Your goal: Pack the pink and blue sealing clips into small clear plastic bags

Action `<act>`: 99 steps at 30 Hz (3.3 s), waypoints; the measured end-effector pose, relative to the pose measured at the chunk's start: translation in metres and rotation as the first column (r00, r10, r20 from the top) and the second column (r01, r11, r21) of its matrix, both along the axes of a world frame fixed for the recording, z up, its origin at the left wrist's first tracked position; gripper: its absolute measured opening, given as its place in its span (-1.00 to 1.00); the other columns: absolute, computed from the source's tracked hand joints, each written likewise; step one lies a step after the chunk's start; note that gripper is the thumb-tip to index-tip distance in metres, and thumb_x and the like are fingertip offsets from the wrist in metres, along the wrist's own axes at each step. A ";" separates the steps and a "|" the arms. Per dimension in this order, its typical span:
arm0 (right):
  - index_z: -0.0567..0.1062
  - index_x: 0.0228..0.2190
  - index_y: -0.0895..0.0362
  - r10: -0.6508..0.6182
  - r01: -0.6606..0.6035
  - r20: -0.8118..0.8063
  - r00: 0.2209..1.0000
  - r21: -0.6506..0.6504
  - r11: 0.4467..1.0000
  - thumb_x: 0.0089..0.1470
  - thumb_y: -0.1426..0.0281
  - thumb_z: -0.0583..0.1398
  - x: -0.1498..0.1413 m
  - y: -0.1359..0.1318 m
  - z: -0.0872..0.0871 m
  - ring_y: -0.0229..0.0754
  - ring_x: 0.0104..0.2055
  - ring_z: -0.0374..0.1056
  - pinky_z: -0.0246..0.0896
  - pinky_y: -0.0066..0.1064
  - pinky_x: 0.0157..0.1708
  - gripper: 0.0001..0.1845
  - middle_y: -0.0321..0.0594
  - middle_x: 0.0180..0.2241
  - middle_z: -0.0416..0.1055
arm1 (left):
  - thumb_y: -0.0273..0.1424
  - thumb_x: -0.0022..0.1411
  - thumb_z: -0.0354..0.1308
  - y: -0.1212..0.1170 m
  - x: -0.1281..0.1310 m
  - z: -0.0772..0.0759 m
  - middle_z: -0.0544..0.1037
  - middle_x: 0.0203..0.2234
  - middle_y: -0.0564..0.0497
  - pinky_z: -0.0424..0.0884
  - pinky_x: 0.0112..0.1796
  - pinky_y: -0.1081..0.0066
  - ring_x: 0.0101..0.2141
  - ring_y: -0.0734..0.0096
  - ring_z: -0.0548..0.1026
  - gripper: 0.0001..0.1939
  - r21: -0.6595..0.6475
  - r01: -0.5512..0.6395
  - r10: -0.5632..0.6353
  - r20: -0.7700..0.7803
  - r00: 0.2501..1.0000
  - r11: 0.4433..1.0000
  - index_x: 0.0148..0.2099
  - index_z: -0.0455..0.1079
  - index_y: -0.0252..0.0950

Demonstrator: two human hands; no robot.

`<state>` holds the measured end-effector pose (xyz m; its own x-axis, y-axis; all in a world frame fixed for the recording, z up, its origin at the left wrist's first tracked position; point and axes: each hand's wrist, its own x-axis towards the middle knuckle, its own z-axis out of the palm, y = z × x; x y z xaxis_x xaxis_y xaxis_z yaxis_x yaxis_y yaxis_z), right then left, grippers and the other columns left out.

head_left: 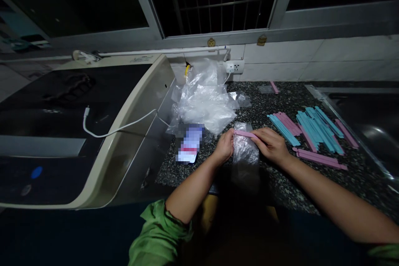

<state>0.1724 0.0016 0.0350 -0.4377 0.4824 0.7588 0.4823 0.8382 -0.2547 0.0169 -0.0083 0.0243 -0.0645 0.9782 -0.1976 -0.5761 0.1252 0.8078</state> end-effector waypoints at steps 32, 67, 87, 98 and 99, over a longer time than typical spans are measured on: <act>0.50 -0.28 0.09 -0.012 -0.005 -0.109 0.994 -0.161 0.987 0.08 0.40 0.13 -0.005 0.010 -0.005 -0.19 -0.30 0.41 0.37 -0.30 -0.30 -0.83 -0.15 -0.35 0.49 | -0.32 0.13 -0.02 0.004 -0.001 -0.008 0.34 -0.67 0.12 0.21 -0.42 0.49 -0.56 0.52 0.25 -0.73 0.028 -0.092 0.095 -0.169 0.981 0.995 -0.55 0.29 -0.33; 0.50 -0.33 0.08 -0.154 0.099 -0.257 0.954 -0.214 0.972 0.03 0.33 0.17 0.003 0.014 0.009 -0.13 -0.28 0.40 0.32 -0.23 -0.26 -0.85 -0.18 -0.34 0.47 | -0.37 0.14 -0.07 0.007 -0.008 0.002 0.35 -0.65 0.10 0.24 -0.34 0.45 -0.51 0.46 0.28 -0.71 -0.018 -0.179 0.165 -0.299 0.940 0.984 -0.57 0.29 -0.31; 0.51 -0.37 0.10 -0.253 0.108 -0.386 0.887 -0.358 0.927 0.00 0.29 0.18 0.012 0.017 0.015 -0.12 -0.25 0.41 0.30 -0.20 -0.16 -0.83 -0.20 -0.33 0.51 | -0.39 0.13 -0.05 0.011 -0.015 0.005 0.38 -0.65 0.09 0.26 -0.35 0.46 -0.51 0.45 0.31 -0.73 -0.033 -0.278 0.254 -0.319 0.913 0.960 -0.56 0.32 -0.32; 0.52 -0.36 0.11 -0.295 0.069 -0.461 0.837 -0.445 0.893 -0.04 0.21 0.21 0.013 0.019 0.012 -0.11 -0.23 0.42 0.29 -0.21 -0.13 -0.76 -0.19 -0.31 0.52 | -0.37 0.11 -0.05 0.014 -0.017 0.001 0.33 -0.68 0.13 0.22 -0.44 0.49 -0.58 0.52 0.26 -0.74 -0.069 -0.267 0.254 -0.154 0.955 0.961 -0.58 0.28 -0.30; 0.52 -0.35 0.11 -0.303 0.070 -0.464 0.832 -0.455 0.888 -0.04 0.21 0.21 0.013 0.019 0.012 -0.11 -0.23 0.42 0.30 -0.21 -0.14 -0.75 -0.19 -0.31 0.52 | -0.37 0.11 -0.05 0.014 -0.017 0.001 0.33 -0.69 0.13 0.21 -0.44 0.49 -0.59 0.52 0.25 -0.74 -0.071 -0.265 0.253 -0.145 0.957 0.962 -0.58 0.28 -0.30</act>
